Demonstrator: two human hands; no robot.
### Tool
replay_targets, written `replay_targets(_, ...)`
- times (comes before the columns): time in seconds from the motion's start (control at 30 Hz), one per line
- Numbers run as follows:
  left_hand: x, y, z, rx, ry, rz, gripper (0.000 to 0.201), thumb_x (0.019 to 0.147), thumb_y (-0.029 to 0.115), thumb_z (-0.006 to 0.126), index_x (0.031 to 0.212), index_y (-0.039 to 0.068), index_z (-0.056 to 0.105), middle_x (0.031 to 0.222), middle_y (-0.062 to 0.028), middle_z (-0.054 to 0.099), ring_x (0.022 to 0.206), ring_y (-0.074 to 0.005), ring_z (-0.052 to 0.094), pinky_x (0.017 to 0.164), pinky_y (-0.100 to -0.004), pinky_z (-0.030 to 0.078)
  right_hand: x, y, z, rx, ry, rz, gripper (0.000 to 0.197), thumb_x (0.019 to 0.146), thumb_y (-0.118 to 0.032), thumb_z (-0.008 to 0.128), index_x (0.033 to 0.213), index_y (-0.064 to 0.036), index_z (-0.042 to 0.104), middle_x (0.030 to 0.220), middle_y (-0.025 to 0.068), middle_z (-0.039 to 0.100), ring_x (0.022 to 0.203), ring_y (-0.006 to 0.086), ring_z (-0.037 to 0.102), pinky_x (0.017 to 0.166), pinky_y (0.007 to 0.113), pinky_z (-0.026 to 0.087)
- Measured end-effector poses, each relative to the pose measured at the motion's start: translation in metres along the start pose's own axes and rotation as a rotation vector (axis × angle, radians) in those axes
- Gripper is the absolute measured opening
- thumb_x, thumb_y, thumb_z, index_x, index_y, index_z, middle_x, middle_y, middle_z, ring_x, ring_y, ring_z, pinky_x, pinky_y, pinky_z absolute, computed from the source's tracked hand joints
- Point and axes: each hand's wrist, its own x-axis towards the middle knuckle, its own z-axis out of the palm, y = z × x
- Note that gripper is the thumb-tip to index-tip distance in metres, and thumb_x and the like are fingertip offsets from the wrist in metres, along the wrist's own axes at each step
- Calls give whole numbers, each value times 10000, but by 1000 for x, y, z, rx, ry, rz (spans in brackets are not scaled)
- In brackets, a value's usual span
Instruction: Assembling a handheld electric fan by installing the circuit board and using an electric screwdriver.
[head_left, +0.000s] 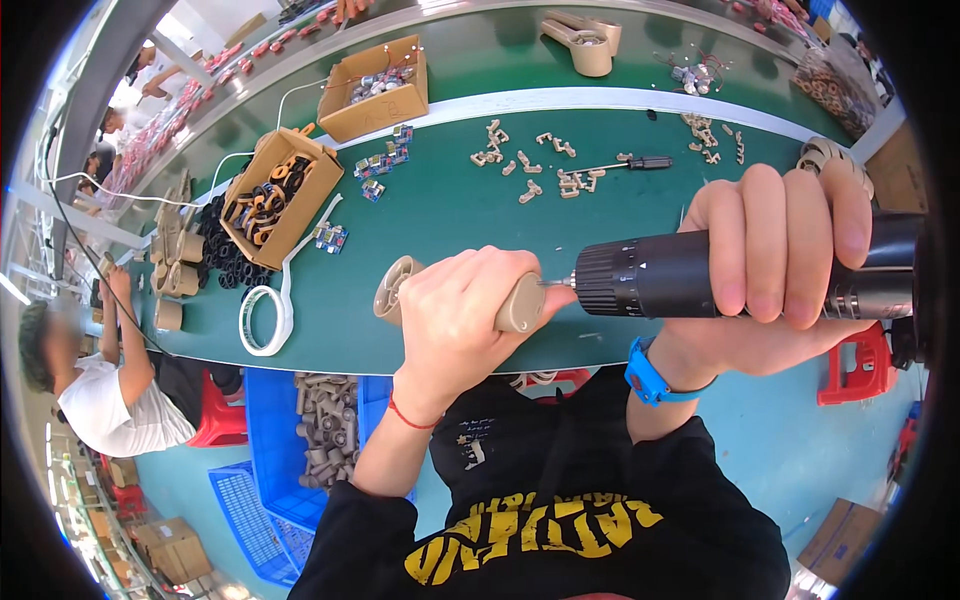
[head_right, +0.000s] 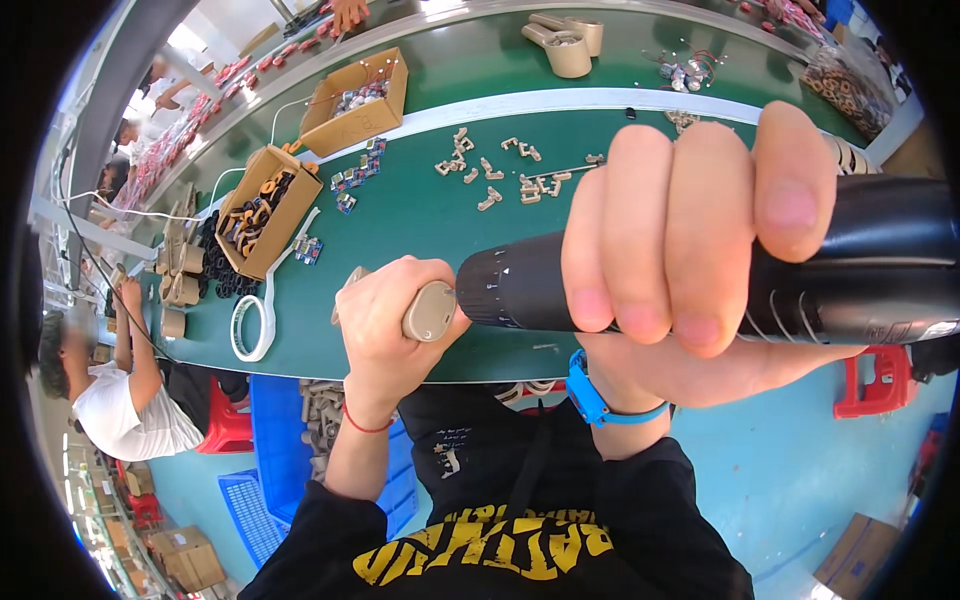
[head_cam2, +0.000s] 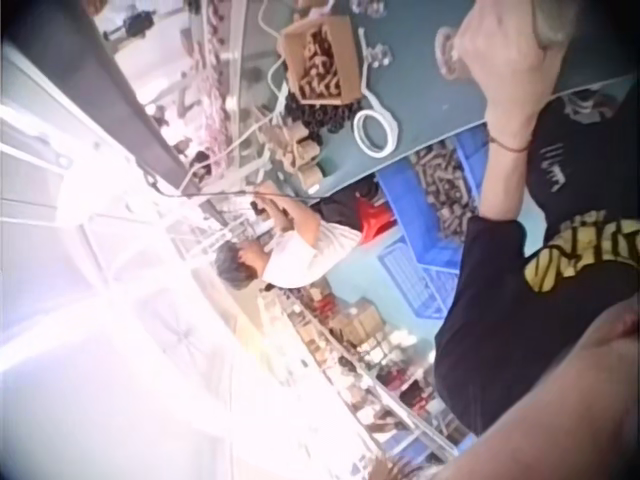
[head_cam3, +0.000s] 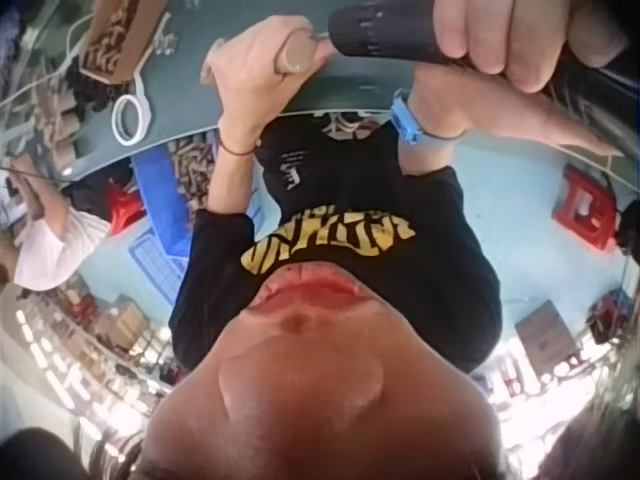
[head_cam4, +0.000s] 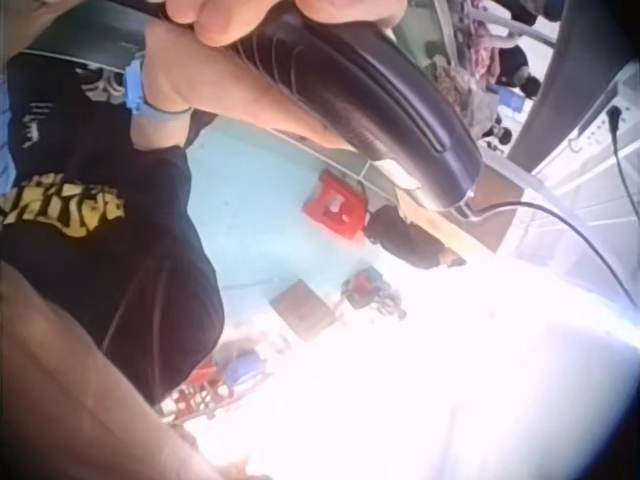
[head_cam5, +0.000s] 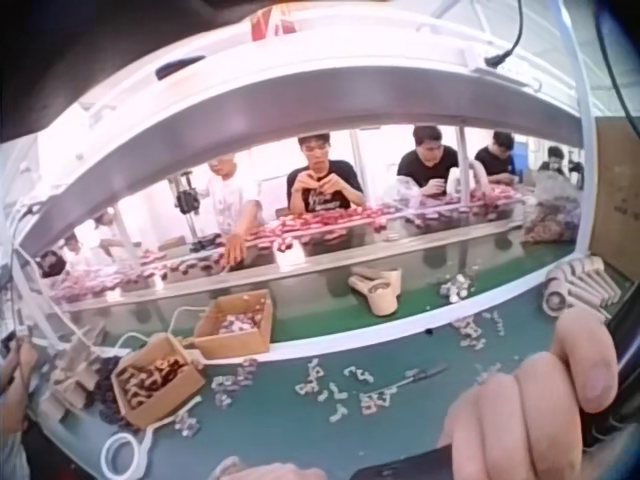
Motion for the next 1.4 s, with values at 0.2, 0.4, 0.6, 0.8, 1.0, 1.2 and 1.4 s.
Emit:
replay_targets(0.2,3,-7,3,8,16,30,318,685,272,836,786,93,593,622,-38,574,547,-222,588,487,-318,438,4,5,-9,6,-47,11,305,921,-363,641,911,-102,485,676,-11,567,608,110,542,546,235,499)
replay_targets(0.4,24,13,19,-9,-24,74,300,682,249,833,796,97,601,686,-57,604,609,-242,612,528,-332,460,11,-26,-10,-31,-5,-62,297,928,-338,639,877,-103,465,624,0,546,532,114,531,454,262,485)
replay_targets(0.6,-17,-8,5,100,-80,-130,292,764,178,768,979,36,633,848,-159,648,759,-300,646,696,-390,470,-7,20,5,222,289,-31,976,628,-998,231,721,-48,435,490,46,436,414,148,436,396,267,388)
replay_targets(0.8,6,13,6,85,-129,-46,198,767,150,762,943,103,685,798,-144,654,687,-320,640,610,-364,501,-8,-1,6,92,283,-34,935,742,-928,177,728,-30,438,468,41,430,374,145,427,357,261,388)
replay_targets(1.0,8,12,4,105,-186,-56,248,746,166,774,964,91,682,859,-142,664,739,-317,643,657,-367,505,1,22,5,122,311,-1,895,785,-891,141,758,-45,430,450,56,422,322,149,437,322,258,414)
replay_targets(1.2,8,6,5,237,-198,-231,301,736,181,780,1001,83,678,949,-144,674,834,-319,650,731,-376,508,3,17,-4,114,291,-38,898,789,-887,143,751,-38,434,441,56,428,312,151,442,306,254,410)
replay_targets(1.4,2,0,20,93,-70,-134,311,690,117,795,970,49,678,876,-128,689,764,-301,673,658,-381,516,5,4,6,216,414,-64,1007,633,-995,193,668,-28,471,430,96,439,332,194,460,334,291,403)
